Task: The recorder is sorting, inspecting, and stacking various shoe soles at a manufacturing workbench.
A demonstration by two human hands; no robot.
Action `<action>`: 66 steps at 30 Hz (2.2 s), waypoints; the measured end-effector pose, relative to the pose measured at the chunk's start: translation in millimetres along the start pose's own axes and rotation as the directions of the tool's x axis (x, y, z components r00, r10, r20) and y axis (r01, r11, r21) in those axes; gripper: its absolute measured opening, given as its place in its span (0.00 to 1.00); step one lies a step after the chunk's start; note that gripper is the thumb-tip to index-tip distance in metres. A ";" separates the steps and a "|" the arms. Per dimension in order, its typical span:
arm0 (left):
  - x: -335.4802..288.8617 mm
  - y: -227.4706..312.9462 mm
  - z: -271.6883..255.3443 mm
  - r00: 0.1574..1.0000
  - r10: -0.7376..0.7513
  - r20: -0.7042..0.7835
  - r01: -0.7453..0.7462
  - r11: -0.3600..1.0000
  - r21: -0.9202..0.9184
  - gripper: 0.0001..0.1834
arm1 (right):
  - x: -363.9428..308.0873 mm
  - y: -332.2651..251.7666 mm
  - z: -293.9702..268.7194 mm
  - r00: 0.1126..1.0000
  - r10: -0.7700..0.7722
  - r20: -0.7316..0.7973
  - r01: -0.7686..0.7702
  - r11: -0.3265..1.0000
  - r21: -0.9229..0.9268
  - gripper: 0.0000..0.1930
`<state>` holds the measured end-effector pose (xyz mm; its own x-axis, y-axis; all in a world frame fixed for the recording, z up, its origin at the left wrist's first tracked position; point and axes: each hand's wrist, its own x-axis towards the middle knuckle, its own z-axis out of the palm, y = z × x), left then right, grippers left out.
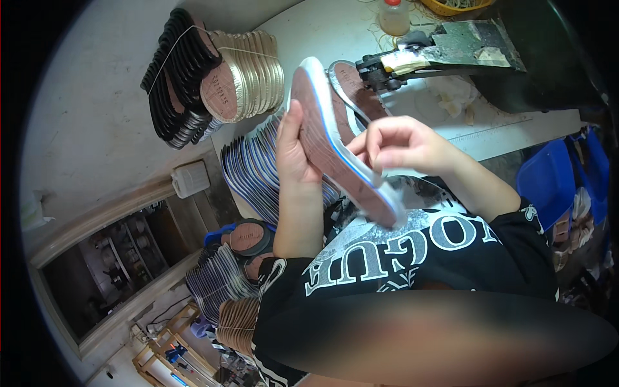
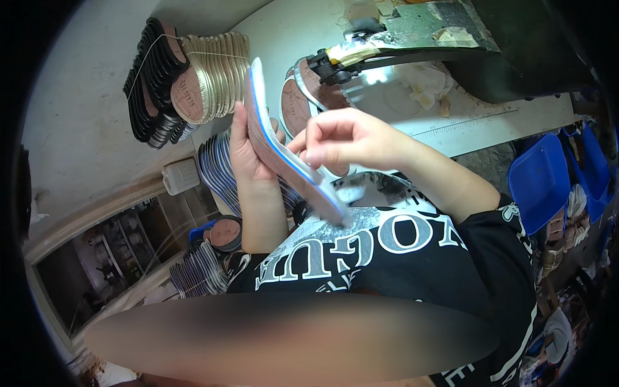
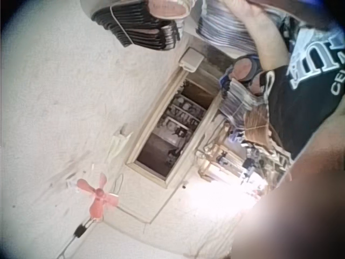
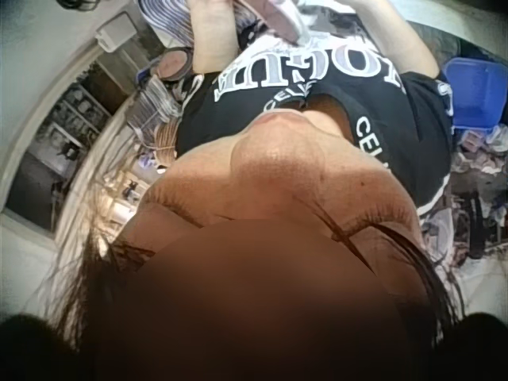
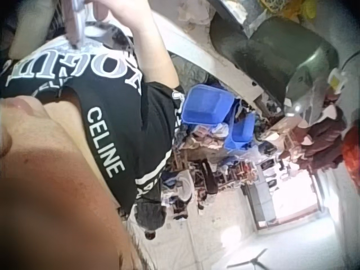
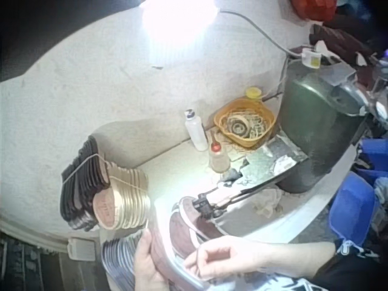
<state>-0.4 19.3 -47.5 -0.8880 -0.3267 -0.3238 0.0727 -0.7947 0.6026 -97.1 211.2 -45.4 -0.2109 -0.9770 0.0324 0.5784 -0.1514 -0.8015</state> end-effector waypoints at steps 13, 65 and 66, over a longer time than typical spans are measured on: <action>5.6 -34.2 53.1 0.979 0.153 0.136 -0.186 0.942 0.279 0.18 | 5.4 -9.0 -20.5 0.998 -0.058 0.005 0.058 0.993 -0.107 0.15; 159.7 44.9 107.0 0.538 -0.328 0.776 -0.842 -0.238 0.484 0.25 | 14.7 -19.0 -2.0 0.773 -0.082 -0.629 0.251 0.950 0.184 0.15; 163.8 46.7 113.7 0.497 -0.453 0.740 -0.867 -0.223 0.446 0.22 | 15.9 -20.1 -1.2 0.774 -0.079 -0.628 0.246 0.952 0.183 0.15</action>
<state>-194.1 -13.1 10.6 -0.8104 0.5761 0.1065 0.5513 0.6885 0.4712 -113.0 198.9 -29.5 -0.7042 -0.6495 -0.2867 0.6430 -0.4123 -0.6454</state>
